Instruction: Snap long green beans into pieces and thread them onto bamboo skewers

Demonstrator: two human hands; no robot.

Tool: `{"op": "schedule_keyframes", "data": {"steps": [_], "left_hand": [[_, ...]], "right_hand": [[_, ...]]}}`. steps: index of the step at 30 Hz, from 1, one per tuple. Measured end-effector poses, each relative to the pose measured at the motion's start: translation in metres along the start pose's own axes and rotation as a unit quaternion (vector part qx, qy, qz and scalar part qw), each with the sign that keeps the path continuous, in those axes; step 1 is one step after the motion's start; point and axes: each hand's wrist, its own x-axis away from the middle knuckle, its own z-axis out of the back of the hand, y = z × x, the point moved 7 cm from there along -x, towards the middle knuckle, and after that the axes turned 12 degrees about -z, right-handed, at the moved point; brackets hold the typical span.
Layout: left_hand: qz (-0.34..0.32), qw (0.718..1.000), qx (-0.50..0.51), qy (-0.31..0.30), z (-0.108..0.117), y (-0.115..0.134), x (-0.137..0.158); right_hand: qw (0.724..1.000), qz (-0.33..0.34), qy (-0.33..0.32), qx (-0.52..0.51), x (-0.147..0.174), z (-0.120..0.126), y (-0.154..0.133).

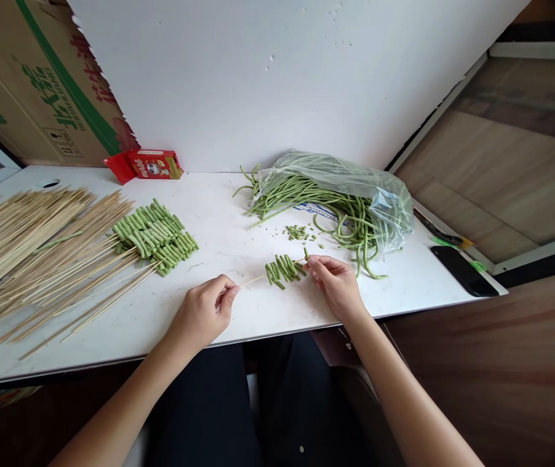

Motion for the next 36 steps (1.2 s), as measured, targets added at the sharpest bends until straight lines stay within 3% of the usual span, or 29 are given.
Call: {"op": "schedule_keyframes", "data": {"steps": [20,36], "left_hand": [[0.003,1.000,0.004,-0.015,-0.0015,-0.0030,0.0019],[-0.001,1.000,-0.004,0.006,0.0046,0.0012,-0.0011]], "right_hand": [[0.999,0.008,0.019,0.027,0.0018,0.0020,-0.0001],[0.998,0.032,-0.007,0.056,0.0028,-0.0023,-0.0039]]}}
